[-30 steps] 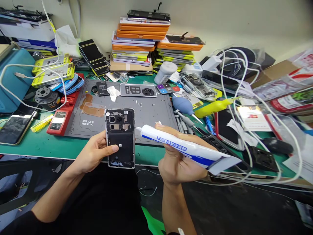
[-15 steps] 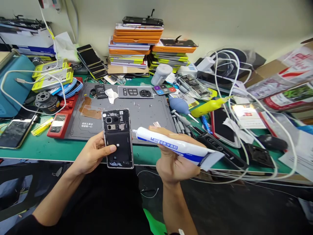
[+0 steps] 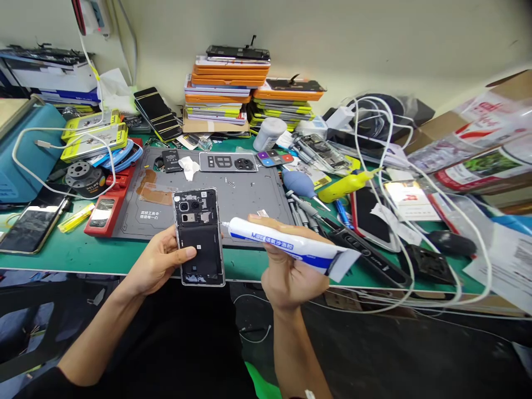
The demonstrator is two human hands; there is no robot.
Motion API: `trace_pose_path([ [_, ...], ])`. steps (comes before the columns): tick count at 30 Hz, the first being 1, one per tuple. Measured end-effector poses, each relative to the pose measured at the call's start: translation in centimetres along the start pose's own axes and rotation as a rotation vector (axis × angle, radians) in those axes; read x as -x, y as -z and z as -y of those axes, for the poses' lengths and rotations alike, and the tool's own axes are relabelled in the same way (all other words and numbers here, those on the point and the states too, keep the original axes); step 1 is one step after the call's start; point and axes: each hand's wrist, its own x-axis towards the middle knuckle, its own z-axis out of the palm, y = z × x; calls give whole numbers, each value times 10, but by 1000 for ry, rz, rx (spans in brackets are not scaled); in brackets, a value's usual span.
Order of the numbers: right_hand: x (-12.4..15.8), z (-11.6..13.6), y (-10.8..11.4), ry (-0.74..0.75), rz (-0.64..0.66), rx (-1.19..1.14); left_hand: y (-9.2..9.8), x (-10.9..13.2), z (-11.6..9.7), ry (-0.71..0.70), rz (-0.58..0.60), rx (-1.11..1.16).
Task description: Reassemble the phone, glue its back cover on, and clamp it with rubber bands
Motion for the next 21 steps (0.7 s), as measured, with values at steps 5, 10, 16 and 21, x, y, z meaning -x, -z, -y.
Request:
trace_pose_path([
  [5,6,-1,2,-8,-21,-11,2,0,1,3,-27,-7],
  [10,15,6,10,-12,35,-55,0,0,-1,20,-24,-14],
  [16,27,9,19,-38,27,6,-3,0,-3,21,-4,9],
  [21,34,12,21,-59,24,18,-1,0,-3,41,-26,11],
])
